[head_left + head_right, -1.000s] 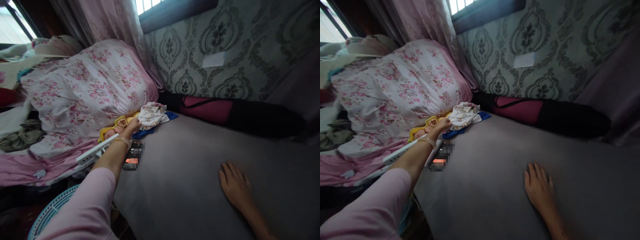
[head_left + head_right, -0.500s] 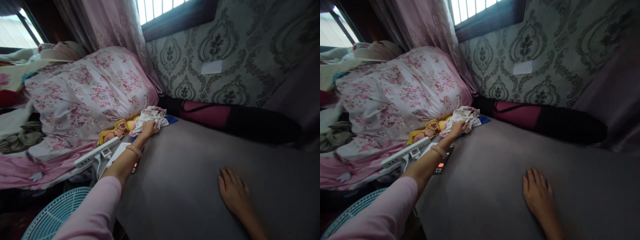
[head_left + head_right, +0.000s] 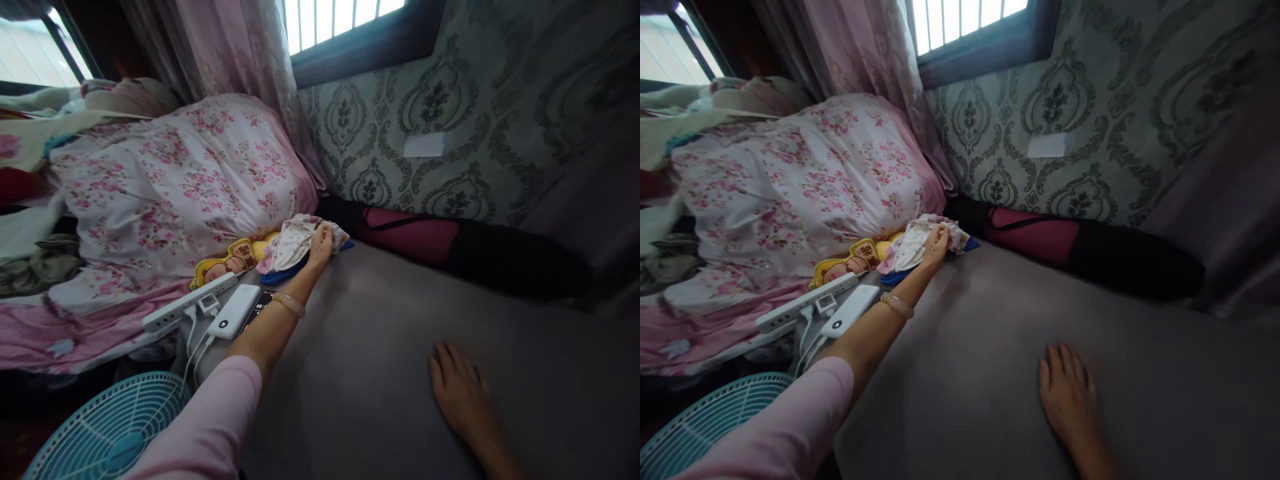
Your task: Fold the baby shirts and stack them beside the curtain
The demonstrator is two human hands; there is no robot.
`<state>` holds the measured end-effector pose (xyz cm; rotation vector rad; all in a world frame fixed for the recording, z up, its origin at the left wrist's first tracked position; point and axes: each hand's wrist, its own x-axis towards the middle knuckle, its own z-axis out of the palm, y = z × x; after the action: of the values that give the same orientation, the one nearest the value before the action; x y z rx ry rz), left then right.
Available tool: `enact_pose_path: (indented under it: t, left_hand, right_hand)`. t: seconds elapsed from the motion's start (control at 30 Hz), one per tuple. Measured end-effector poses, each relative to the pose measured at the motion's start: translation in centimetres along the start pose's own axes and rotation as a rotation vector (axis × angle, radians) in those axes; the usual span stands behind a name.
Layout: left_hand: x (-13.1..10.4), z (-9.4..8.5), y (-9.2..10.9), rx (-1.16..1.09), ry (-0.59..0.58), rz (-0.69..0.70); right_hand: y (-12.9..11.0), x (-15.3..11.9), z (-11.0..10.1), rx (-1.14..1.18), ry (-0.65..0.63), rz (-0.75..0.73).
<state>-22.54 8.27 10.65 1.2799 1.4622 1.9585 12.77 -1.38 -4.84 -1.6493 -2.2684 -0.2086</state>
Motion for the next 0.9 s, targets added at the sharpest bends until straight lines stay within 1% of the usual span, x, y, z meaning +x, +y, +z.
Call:
enact_pose_path:
  t: [0.07,0.13,0.2,0.3,0.37,0.43,0.5,0.57,0.63,0.7,0.77,0.8,0.87,0.9]
  left_hand:
    - [0.3,0.1,0.7,-0.078,-0.023,-0.021]
    - [0.4,-0.3,1.2,-0.066,-0.117,-0.065]
    - [0.3,-1.1,1.4,-0.039,-0.203,-0.139]
    - [-0.3,-1.8,1.3,-0.143,-0.202,-0.276]
    - [-0.8,-1.6,1.4,-0.247,-0.205,-0.327]
    - [-1.5,-0.7,2.0,-0.320,-0.230,-0.297]
    - [-2.3,0.8,3.0,-0.385,-0.269,-0.251]
    - [-3.4,2.5,4.2,-0.461,-0.314,-0.224]
    - [-4.7,4.2,5.5,-0.551,-0.353,-0.210]
    - [-6.2,5.8,6.8,-0.655,-0.404,-0.195]
    - [-8.0,7.3,8.2,-0.741,-0.444,-0.189]
    - [-9.0,8.0,8.9,-0.779,-0.459,-0.201]
    - [-10.9,9.1,10.4,-0.841,-0.491,-0.236]
    - [-11.9,9.5,11.1,-0.867,-0.508,-0.250]
  right_hand:
    - [0.2,-0.1,0.3,0.000,0.004,0.000]
    - [0.3,-0.1,0.5,-0.003,0.008,0.001]
    - [0.3,-0.1,0.7,-0.006,0.013,0.006]
    - [0.1,-0.1,0.7,-0.003,0.015,0.011]
    - [0.0,-0.1,0.7,0.003,0.029,0.008]
    - [0.2,-0.1,0.8,0.028,0.057,0.002]
    - [0.4,-0.1,0.9,0.085,0.079,-0.015]
    - [0.5,0.1,0.9,0.187,0.081,-0.046]
    - [0.0,0.4,0.5,0.337,0.043,-0.070]
    - [-1.4,1.0,-0.4,0.515,-0.024,-0.022]
    - [-3.6,1.9,-1.8,0.706,-0.066,0.089]
    - [-4.9,2.4,-2.6,0.815,-0.046,0.133]
    - [-7.2,3.5,-4.3,1.046,0.017,0.165]
    - [-8.0,4.0,-5.1,1.148,0.073,0.195]
